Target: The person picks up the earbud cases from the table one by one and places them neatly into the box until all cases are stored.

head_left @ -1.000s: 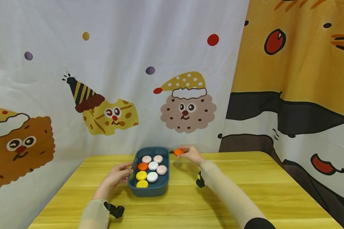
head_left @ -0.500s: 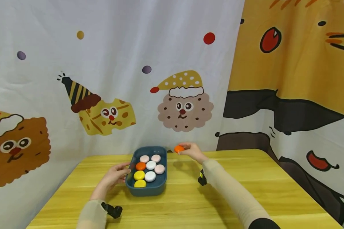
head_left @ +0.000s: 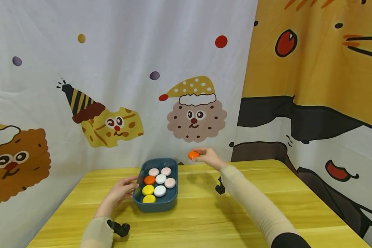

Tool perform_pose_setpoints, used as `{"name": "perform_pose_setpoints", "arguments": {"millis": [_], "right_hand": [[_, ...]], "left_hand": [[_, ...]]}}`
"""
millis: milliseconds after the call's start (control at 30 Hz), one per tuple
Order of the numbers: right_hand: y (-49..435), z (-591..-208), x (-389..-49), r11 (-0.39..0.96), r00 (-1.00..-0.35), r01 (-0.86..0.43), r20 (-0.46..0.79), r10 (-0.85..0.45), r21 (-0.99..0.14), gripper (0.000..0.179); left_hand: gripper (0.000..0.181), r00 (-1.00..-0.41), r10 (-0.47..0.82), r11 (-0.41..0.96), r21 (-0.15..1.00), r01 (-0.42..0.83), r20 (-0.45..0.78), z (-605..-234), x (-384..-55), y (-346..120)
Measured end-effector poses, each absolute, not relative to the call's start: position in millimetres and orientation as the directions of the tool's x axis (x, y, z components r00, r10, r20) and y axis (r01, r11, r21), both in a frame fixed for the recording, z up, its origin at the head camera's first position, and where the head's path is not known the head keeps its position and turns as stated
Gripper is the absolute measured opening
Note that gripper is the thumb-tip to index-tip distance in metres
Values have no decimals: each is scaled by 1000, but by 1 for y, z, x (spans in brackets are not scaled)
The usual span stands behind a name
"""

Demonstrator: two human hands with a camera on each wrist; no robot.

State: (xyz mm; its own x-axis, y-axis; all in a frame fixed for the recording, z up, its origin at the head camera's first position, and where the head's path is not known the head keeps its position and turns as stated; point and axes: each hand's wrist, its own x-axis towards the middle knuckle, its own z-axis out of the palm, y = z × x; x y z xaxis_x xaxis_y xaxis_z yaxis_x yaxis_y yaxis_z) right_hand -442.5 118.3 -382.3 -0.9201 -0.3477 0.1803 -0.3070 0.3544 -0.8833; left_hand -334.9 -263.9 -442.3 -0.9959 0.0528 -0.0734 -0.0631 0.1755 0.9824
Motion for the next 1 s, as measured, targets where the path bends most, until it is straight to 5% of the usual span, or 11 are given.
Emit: {"name": "perform_pose_setpoints", "arguments": {"millis": [1000], "right_hand": [[108,-362,-432,405,-874,-396,203,-443,-824,53]], "left_hand": [[55,-996,59,154,986,-62,-72,-445,-337,-266]]}}
